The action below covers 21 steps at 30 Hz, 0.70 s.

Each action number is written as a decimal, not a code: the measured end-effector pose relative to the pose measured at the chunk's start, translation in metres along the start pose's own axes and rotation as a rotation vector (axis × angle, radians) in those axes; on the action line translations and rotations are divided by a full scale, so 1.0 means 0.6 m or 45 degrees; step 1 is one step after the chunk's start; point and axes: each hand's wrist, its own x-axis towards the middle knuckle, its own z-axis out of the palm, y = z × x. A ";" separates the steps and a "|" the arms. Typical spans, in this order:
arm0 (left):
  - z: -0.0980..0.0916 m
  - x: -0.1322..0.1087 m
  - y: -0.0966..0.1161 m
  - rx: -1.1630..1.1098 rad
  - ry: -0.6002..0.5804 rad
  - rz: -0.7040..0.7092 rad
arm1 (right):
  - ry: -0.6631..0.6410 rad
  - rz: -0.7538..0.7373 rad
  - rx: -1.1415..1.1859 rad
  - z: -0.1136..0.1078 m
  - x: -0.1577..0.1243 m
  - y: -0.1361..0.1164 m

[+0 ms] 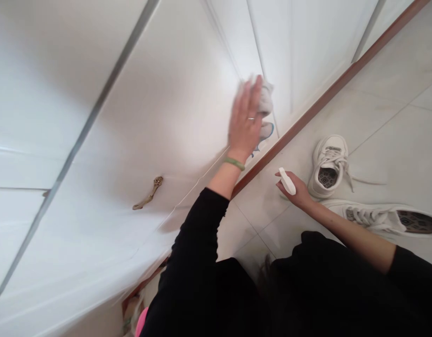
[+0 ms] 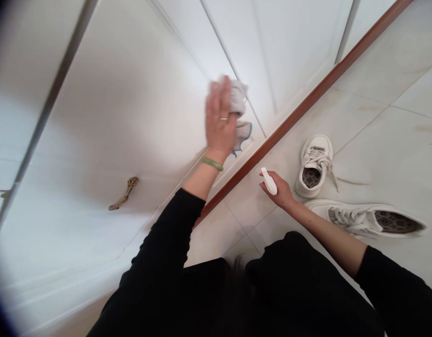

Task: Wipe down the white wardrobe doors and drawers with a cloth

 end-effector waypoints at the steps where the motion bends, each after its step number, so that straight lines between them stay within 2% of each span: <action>1: 0.017 0.011 0.008 0.024 -0.125 0.106 | 0.006 0.004 -0.005 -0.001 -0.001 0.000; 3: 0.053 0.011 0.019 0.084 -0.316 0.279 | 0.024 0.011 -0.018 -0.002 -0.003 0.000; 7: 0.119 -0.027 0.022 0.156 -0.460 0.468 | 0.040 -0.005 -0.015 -0.003 -0.005 0.001; 13: 0.197 -0.106 0.003 -0.109 -0.674 0.491 | 0.011 -0.040 -0.034 -0.007 0.017 -0.005; 17: 0.212 -0.196 -0.028 -0.194 -0.860 0.383 | -0.032 -0.050 -0.051 -0.023 0.045 -0.011; 21: 0.185 -0.303 -0.061 -0.361 -0.926 0.096 | -0.045 -0.061 -0.077 -0.043 0.053 -0.005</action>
